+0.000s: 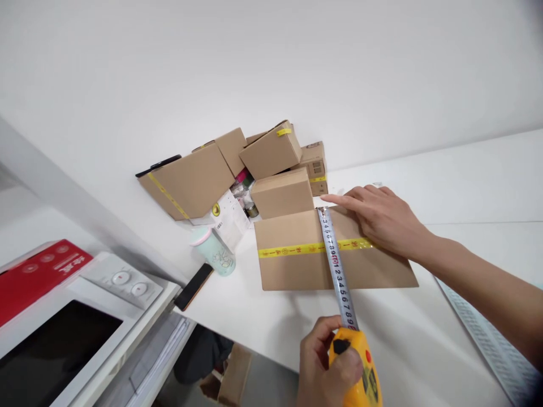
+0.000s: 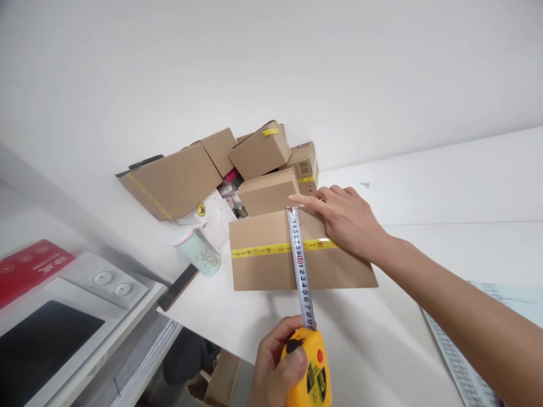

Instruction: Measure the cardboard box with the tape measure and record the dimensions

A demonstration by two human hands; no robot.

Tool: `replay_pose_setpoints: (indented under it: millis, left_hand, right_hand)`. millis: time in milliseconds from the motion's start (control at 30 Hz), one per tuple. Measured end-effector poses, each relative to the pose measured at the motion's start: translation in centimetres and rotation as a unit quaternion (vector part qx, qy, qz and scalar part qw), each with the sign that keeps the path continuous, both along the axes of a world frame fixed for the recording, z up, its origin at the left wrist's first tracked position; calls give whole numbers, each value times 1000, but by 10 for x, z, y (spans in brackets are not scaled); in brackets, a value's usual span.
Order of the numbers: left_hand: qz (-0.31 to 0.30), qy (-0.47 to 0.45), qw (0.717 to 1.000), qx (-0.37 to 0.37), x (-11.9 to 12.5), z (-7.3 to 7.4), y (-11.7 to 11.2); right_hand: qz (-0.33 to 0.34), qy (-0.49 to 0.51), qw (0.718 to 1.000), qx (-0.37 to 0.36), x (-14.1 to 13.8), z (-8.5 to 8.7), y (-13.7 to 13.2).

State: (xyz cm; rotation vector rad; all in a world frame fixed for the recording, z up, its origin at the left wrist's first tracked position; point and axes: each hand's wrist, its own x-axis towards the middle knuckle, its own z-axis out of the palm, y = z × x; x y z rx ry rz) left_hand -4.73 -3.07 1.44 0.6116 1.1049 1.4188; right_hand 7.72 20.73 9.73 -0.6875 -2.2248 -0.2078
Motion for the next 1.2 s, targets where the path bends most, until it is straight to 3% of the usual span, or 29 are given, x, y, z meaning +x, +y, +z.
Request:
replay_pose_setpoints:
  millis: [267,400,600,933,1100,1200]
  left_hand:
    - [-12,10,1000,23,1,-14,6]
    - [18,50,998,19,4,-12,9]
    - [4,63,998,23,6,-5,9]
    - [9,76,997,26,6,-11,9]
    - [66,15,997,42,12,-10,-6]
    - [92,-1,994,52,10,1,-21]
  right_hand:
    - [5,-71,995,76,1,-2,6]
    - [-11,-81,993,86,0,-2,7]
    - [-19,-84,991,100,-1,-2,5]
    - [-18,-79,993,88,-1,-4,5]
    - [-36,-40,994,97,5,-9,-21]
    - [-19,-42,992,121,15,-27,-53]
